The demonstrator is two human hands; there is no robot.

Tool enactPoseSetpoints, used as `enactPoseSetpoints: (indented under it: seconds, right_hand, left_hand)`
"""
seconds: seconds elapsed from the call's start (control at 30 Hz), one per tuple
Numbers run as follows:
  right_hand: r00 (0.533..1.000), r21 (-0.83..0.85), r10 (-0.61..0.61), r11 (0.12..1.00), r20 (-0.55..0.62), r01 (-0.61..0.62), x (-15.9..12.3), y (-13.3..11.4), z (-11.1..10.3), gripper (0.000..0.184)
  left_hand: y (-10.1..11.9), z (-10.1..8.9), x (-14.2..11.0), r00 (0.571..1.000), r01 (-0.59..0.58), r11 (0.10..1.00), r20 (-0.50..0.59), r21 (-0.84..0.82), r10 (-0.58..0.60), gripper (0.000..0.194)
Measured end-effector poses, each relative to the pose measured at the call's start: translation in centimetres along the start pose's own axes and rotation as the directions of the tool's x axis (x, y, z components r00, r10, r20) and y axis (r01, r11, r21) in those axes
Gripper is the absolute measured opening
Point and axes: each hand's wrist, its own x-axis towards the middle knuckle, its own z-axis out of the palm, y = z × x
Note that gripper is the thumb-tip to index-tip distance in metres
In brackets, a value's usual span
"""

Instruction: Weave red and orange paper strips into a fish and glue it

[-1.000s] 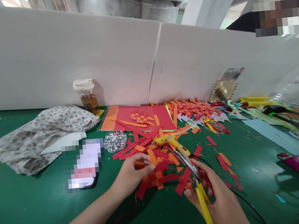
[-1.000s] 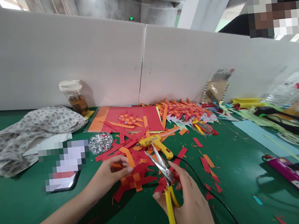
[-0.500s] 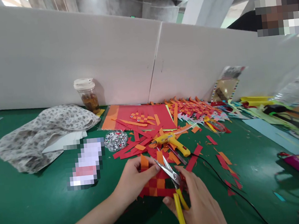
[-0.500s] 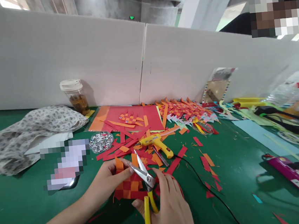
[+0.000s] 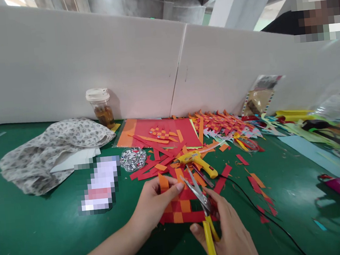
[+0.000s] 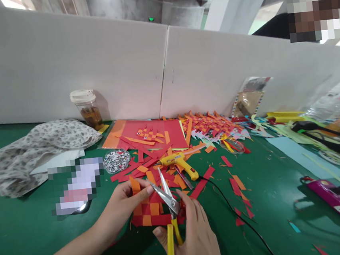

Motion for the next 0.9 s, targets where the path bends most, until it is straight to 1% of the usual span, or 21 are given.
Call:
enactPoseSetpoints:
  seconds: [0.07,0.13,0.23,0.3,0.4,0.53,0.73,0.9]
  right_hand:
    - [0.998,-0.038,0.021,0.999,-0.063,-0.024,-0.1,0.0,0.0,0.058]
    - [0.992,-0.077,0.021,0.997,-0.121,-0.031,-0.3,0.1,0.2,0.062]
    - [0.991,-0.100,-0.023,0.995,-0.131,0.010,-0.6,0.2,0.5,0.065]
    - [0.993,-0.098,-0.051,0.994,-0.111,0.040,-0.7,0.1,0.7,0.064]
    - [0.995,-0.070,-0.053,0.996,-0.083,0.047,-0.7,0.0,0.9,0.059]
    - [0.996,-0.017,-0.052,0.999,-0.070,0.051,-0.5,-0.1,1.0,0.057]
    - [0.997,0.012,-0.065,0.998,-0.041,0.066,-0.7,0.0,1.0,0.056]
    - [0.997,0.031,-0.080,0.996,-0.023,0.080,-0.7,0.2,1.1,0.055]
  left_hand:
    - [0.0,-0.1,0.1,0.999,-0.013,1.000,-0.030,0.006,0.013,0.026]
    - [-0.2,-0.2,0.2,0.996,-0.053,0.998,-0.067,0.018,0.054,0.024]
    - [-0.5,-0.2,0.3,0.986,-0.128,0.991,-0.102,0.024,0.130,0.020]
    - [-0.7,-0.1,0.2,0.986,-0.143,0.990,-0.084,0.006,0.143,0.018]
    - [-1.2,0.2,-0.1,0.991,-0.129,0.991,-0.037,-0.020,0.128,0.017]
    - [-1.5,0.4,-0.4,0.993,-0.114,0.992,-0.006,-0.055,0.114,0.018]
    - [-1.3,0.7,-0.7,0.998,-0.002,0.984,0.060,-0.175,0.013,0.023]
    - [-1.5,0.8,-1.0,0.997,0.027,0.975,0.078,-0.221,-0.010,0.024]
